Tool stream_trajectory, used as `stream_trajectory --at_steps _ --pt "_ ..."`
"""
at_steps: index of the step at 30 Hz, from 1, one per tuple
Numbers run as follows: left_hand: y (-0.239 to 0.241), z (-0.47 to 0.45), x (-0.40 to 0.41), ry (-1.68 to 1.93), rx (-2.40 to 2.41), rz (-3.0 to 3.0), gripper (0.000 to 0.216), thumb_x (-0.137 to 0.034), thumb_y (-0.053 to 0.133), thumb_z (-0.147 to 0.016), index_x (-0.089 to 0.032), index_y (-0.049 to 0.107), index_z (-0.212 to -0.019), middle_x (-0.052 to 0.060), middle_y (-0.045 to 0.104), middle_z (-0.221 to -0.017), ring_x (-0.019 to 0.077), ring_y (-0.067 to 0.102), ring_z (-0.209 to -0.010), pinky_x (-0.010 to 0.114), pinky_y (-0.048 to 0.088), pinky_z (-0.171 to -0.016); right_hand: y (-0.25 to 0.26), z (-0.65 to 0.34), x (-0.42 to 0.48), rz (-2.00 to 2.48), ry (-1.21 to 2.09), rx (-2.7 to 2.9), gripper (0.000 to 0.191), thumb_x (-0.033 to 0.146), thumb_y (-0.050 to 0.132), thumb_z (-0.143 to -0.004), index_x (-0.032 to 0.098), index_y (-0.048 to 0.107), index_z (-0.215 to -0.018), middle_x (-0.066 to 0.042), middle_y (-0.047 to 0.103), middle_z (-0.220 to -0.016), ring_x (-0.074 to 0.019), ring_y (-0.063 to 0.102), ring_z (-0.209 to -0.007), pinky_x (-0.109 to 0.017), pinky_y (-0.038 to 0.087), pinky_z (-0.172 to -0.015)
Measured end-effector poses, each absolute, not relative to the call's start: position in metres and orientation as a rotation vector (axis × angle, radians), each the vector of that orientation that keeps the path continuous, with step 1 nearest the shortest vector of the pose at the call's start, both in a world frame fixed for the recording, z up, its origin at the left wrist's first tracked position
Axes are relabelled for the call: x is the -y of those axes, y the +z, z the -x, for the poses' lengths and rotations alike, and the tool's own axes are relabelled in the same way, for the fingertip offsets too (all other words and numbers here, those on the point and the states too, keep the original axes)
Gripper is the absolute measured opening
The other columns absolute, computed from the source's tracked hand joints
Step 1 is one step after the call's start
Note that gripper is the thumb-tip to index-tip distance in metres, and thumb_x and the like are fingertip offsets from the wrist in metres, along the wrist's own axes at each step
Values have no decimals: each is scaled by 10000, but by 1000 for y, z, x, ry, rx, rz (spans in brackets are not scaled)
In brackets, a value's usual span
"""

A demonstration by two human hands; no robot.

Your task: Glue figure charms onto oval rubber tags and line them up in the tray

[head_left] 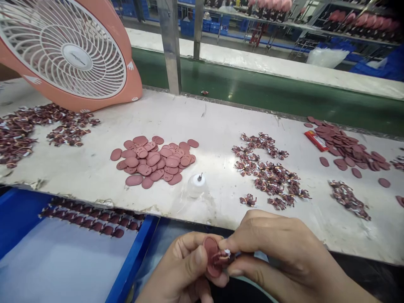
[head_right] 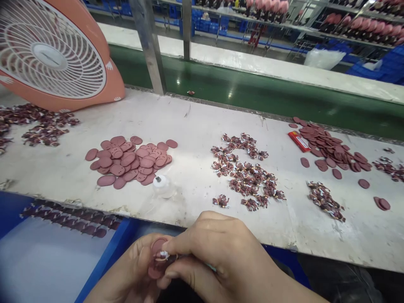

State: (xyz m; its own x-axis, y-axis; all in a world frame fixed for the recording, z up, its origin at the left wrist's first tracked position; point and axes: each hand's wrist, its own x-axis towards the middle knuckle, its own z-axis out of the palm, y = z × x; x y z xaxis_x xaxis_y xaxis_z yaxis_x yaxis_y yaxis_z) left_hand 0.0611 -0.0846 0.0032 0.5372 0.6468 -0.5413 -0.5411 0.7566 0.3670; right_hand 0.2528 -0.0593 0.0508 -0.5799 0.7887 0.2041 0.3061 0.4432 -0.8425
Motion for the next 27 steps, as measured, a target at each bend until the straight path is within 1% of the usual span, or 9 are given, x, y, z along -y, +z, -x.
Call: stream_trajectory --at_steps 3,5,9,11,14,20,24,27 --pt "1 -61 85 725 -710 -158 357 -453 877 -574 -127 731 -589 23 666 -578 44 549 -456 102 458 -398 54 -252 58 901 1078 2117 228 34 708 -852 163 666 -1036 35 739 -856 -54 661 -780 -94 471 -805" --pt "-1 -62 86 730 -713 -161 353 -458 871 -581 -131 742 -601 20 655 -561 41 539 -448 97 446 -390 55 -251 57 895 1086 2121 227 27 709 -848 161 666 -1027 34 738 -860 -55 657 -775 -92 470 -803" --pt "-3 -62 86 718 -743 -166 400 -461 871 -577 -123 798 -778 19 645 -557 53 549 -469 94 440 -385 55 -249 57 896 1082 2146 216 24 698 -855 160 664 -1020 33 736 -851 -57 652 -761 -100 475 -792" --pt "-4 -62 87 714 -752 -168 411 -460 869 -583 -126 803 -813 20 644 -560 57 554 -473 98 444 -385 55 -249 57 895 1080 2168 230 22 694 -858 161 661 -1039 33 738 -863 -57 652 -769 -100 475 -797" --pt "-5 -62 87 706 -742 -167 359 -452 857 -605 -151 808 -795 20 650 -559 42 525 -442 95 436 -382 54 -250 56 891 1090 2177 244 11 696 -852 164 661 -1038 36 740 -868 -53 652 -780 -94 470 -807" --pt "-6 -62 88 725 -748 -155 384 -445 868 -596 -126 801 -797 19 629 -563 57 540 -484 98 433 -393 57 -248 55 898 1108 2176 221 15 673 -866 170 662 -1023 31 740 -868 -63 653 -784 -102 483 -794" --pt "-10 -62 90 732 -751 -167 351 -462 862 -594 -137 776 -694 10 600 -552 53 514 -473 98 409 -384 58 -247 54 893 1121 2186 174 28 674 -868 180 659 -951 32 731 -856 -65 653 -778 -101 485 -770" --pt "-11 -62 91 748 -746 -185 350 -475 855 -605 -142 748 -633 13 601 -561 40 479 -447 97 397 -381 57 -246 52 882 1109 2217 168 28 677 -867 169 669 -958 38 729 -831 -55 647 -746 -91 474 -770"
